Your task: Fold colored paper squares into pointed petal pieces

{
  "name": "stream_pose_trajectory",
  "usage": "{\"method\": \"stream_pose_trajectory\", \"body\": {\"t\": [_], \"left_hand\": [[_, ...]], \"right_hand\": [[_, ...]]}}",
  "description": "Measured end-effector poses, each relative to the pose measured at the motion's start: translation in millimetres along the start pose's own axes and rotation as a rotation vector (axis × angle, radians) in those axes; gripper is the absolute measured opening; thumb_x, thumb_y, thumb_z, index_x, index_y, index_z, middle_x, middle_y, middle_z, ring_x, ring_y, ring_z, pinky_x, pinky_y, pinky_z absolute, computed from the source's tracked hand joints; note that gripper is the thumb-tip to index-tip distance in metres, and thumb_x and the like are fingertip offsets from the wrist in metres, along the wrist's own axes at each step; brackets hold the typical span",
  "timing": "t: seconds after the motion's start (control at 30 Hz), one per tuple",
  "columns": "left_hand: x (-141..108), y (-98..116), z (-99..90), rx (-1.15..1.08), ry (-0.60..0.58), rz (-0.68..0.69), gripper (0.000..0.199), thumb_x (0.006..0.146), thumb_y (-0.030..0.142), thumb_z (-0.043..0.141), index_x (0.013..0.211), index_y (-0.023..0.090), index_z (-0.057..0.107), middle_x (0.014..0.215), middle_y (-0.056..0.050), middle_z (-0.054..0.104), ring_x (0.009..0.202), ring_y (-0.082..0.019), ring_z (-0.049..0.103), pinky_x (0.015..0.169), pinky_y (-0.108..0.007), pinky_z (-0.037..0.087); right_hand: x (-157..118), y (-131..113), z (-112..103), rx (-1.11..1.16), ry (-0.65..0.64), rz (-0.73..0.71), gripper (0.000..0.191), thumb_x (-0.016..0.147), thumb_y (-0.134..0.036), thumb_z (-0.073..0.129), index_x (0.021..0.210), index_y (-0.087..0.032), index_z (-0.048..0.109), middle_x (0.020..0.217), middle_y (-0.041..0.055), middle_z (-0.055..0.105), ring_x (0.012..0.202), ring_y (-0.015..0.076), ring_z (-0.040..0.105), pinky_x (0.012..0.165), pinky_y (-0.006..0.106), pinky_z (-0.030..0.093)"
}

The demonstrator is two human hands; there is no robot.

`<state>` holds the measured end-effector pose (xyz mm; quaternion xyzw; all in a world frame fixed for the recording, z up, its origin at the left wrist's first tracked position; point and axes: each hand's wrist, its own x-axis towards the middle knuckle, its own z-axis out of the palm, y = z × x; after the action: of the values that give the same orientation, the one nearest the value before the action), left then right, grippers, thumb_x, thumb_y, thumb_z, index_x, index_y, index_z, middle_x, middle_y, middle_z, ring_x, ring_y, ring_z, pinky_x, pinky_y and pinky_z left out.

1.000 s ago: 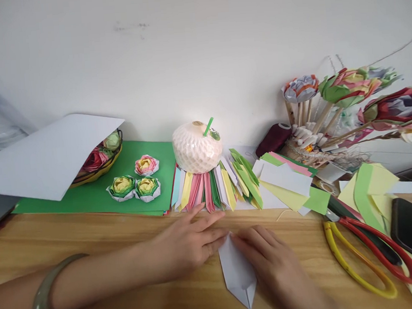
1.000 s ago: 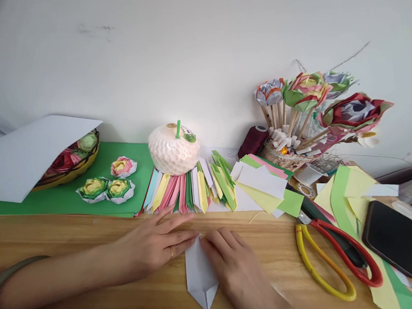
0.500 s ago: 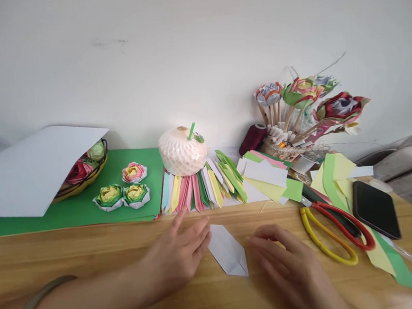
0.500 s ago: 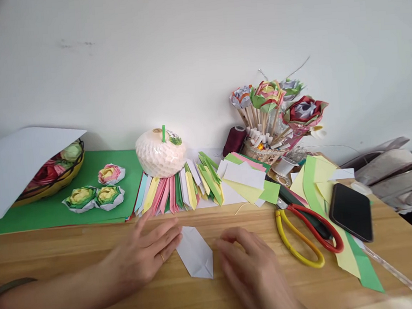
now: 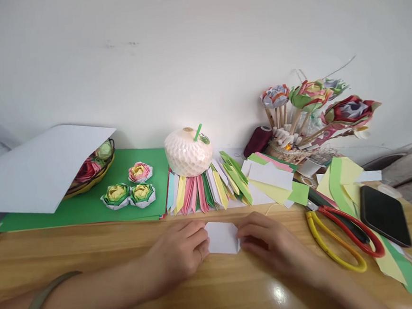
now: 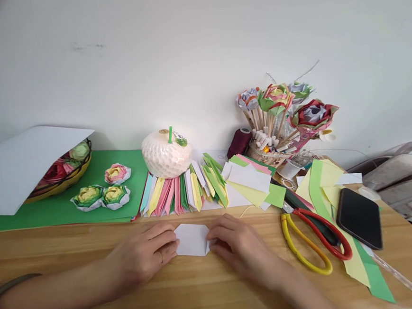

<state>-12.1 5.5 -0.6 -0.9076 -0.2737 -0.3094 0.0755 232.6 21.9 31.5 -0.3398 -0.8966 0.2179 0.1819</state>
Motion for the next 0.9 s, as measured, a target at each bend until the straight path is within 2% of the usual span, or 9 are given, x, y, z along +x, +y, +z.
{"method": "stream_pose_trajectory", "body": {"t": [0.1,0.23,0.37,0.43,0.53,0.67,0.9], "left_hand": [[-0.4,-6.1,0.4,-0.048,-0.061,-0.028,0.032,0.094,0.011,0.041,0.068,0.012,0.059,0.067,-0.002,0.056,0.065,-0.014,0.054,0.057,-0.025,0.046],[-0.1,-13.4,-2.6,-0.069,-0.113,-0.007,0.031,0.094,0.012,0.041,0.068,0.014,0.059,0.067,-0.001,0.056,0.063,-0.014,0.052,0.056,-0.025,0.042],[-0.5,-11.9,-5.1,-0.045,-0.118,0.117,0.031,0.090,0.006,0.041,0.066,0.013,0.059,0.063,-0.002,0.054,0.061,-0.015,0.050,0.051,-0.027,0.038],[-0.5,-9.6,-4.7,-0.030,-0.098,0.113,0.029,0.088,0.005,0.042,0.066,0.013,0.058,0.063,-0.002,0.054,0.059,-0.015,0.049,0.050,-0.027,0.037],[1.3,-7.8,-3.2,-0.038,-0.069,0.018,0.027,0.087,0.005,0.043,0.066,0.014,0.057,0.063,-0.002,0.055,0.059,-0.015,0.050,0.052,-0.026,0.039],[5.5,-7.0,-4.0,-0.163,-0.044,-0.159,0.024,0.086,0.006,0.044,0.068,0.015,0.057,0.067,-0.002,0.059,0.064,-0.014,0.053,0.060,-0.026,0.044],[5.8,-0.2,-9.9,-0.304,-0.198,-0.400,0.007,0.079,0.014,0.055,0.072,0.016,0.058,0.081,-0.003,0.061,0.076,-0.018,0.055,0.066,-0.029,0.043]], "right_hand": [[4.1,4.3,-1.4,-0.055,-0.047,-0.085,0.019,0.093,-0.013,0.046,0.100,-0.020,0.062,0.093,0.0066,0.062,0.084,0.0170,0.058,0.070,0.030,0.050],[-0.5,6.6,4.8,-0.132,0.037,-0.124,0.024,0.093,-0.013,0.045,0.114,-0.018,0.057,0.096,0.0091,0.063,0.085,0.0192,0.057,0.069,0.033,0.050],[-4.9,8.2,10.1,-0.102,0.059,-0.120,0.015,0.089,-0.014,0.051,0.101,-0.018,0.059,0.091,0.0078,0.062,0.083,0.0194,0.057,0.068,0.034,0.050],[-4.5,7.9,10.8,-0.110,0.066,-0.141,0.012,0.087,-0.016,0.055,0.097,-0.017,0.060,0.093,0.0086,0.062,0.084,0.0200,0.057,0.068,0.034,0.049],[-3.1,6.5,11.8,-0.152,0.101,-0.156,0.011,0.086,-0.016,0.057,0.097,-0.017,0.060,0.091,0.0086,0.062,0.081,0.0195,0.056,0.066,0.033,0.049],[-4.1,4.3,16.9,-0.183,0.145,-0.137,0.009,0.090,-0.015,0.052,0.092,-0.018,0.061,0.082,0.0057,0.061,0.072,0.0173,0.055,0.061,0.030,0.046],[-5.6,5.0,26.1,0.116,0.077,0.137,0.012,0.090,-0.014,0.050,0.083,-0.020,0.056,0.085,0.0029,0.057,0.076,0.0145,0.056,0.064,0.025,0.045]]}}
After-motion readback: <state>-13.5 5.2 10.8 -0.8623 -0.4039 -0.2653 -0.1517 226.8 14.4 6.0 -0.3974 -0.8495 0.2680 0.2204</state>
